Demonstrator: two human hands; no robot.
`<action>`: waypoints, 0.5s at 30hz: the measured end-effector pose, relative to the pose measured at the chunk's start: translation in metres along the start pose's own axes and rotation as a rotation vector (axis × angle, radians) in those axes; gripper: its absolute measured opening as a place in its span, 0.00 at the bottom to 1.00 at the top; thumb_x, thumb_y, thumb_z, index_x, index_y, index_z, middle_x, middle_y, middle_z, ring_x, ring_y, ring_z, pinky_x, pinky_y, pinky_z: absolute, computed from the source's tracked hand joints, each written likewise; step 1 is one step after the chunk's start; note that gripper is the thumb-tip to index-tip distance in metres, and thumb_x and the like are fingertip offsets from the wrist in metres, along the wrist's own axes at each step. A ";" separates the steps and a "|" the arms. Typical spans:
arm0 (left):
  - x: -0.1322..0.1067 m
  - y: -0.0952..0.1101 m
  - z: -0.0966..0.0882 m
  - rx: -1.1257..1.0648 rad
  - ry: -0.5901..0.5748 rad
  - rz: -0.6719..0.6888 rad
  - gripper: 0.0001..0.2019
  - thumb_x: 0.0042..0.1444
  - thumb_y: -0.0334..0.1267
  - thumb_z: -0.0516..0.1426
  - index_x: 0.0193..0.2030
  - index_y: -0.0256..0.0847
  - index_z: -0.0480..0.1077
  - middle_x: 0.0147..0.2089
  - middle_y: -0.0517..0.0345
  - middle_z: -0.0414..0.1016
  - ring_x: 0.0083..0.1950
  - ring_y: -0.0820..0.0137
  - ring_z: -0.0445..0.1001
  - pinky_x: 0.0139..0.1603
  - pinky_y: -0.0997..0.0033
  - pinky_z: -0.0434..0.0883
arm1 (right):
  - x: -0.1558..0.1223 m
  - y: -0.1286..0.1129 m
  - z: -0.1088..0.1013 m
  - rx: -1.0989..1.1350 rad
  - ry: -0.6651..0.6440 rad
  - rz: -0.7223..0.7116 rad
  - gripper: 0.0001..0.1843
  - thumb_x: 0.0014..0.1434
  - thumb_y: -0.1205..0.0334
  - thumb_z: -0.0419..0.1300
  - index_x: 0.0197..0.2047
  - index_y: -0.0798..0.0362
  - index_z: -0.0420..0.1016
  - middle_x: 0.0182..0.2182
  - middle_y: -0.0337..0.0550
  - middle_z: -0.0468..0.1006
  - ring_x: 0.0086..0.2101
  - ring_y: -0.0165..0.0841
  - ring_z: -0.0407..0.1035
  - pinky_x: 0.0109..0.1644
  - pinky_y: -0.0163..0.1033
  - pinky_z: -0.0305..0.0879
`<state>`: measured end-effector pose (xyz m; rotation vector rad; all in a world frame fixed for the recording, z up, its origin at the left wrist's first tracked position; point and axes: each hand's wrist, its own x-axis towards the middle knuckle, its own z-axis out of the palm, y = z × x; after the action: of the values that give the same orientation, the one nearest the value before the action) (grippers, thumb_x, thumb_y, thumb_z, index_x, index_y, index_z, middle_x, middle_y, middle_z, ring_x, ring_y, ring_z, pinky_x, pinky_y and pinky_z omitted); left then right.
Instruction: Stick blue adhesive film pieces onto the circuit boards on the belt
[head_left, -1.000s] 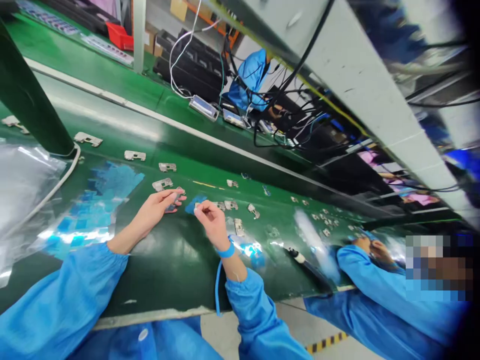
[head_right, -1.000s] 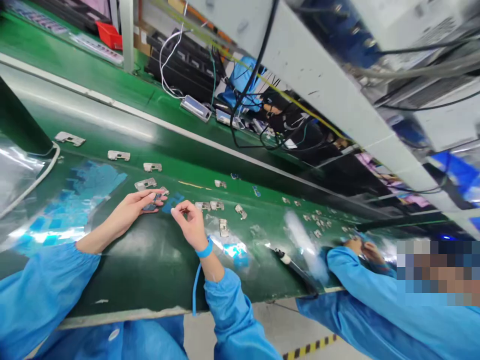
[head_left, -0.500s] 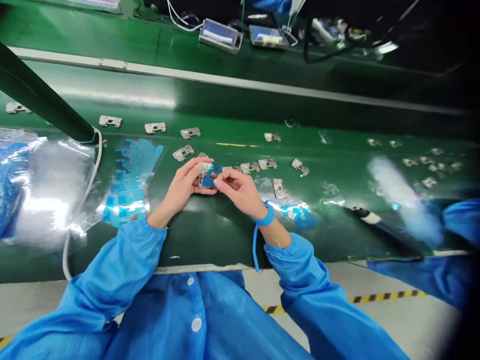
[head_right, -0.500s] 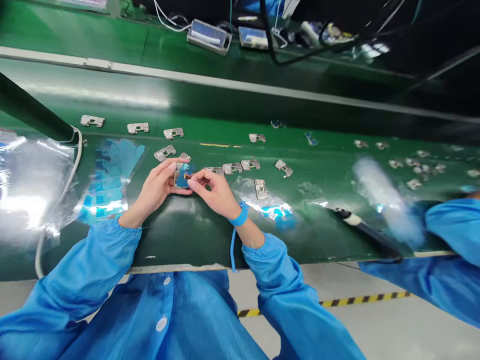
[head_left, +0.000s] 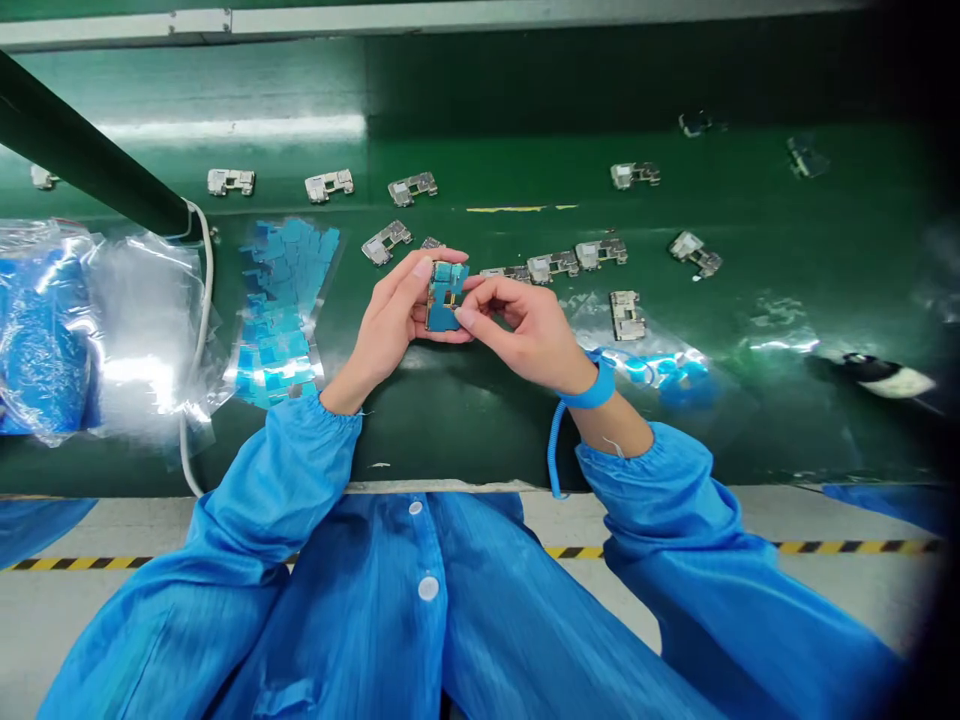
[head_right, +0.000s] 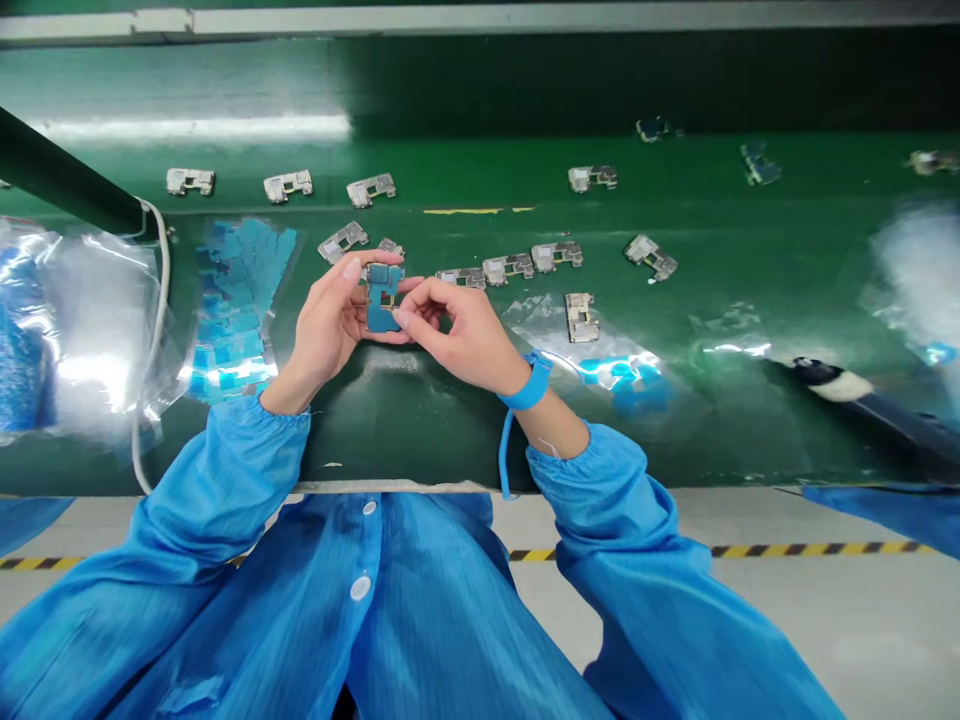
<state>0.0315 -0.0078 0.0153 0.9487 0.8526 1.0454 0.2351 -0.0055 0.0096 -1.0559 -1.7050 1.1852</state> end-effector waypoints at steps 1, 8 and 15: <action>0.000 0.000 0.000 0.008 -0.005 -0.002 0.24 0.76 0.60 0.56 0.64 0.45 0.76 0.53 0.52 0.87 0.48 0.60 0.91 0.46 0.59 0.90 | 0.000 0.000 0.000 -0.004 0.005 0.000 0.25 0.67 0.35 0.72 0.37 0.49 0.80 0.41 0.47 0.85 0.46 0.41 0.77 0.49 0.45 0.75; 0.000 0.002 0.002 0.061 -0.043 0.002 0.22 0.79 0.58 0.51 0.64 0.46 0.74 0.55 0.53 0.87 0.48 0.59 0.92 0.47 0.56 0.90 | 0.001 0.001 0.001 -0.005 0.035 -0.035 0.27 0.67 0.32 0.72 0.37 0.49 0.81 0.42 0.47 0.85 0.47 0.41 0.78 0.50 0.45 0.78; 0.000 0.003 0.002 0.123 -0.006 -0.049 0.22 0.80 0.57 0.50 0.66 0.49 0.74 0.59 0.56 0.86 0.62 0.54 0.88 0.52 0.56 0.90 | 0.001 0.001 0.002 -0.026 0.058 -0.039 0.28 0.65 0.31 0.73 0.36 0.49 0.81 0.42 0.47 0.85 0.50 0.43 0.79 0.51 0.46 0.80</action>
<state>0.0327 -0.0078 0.0185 1.0284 0.9389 0.9558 0.2332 -0.0052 0.0079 -1.0584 -1.6931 1.1002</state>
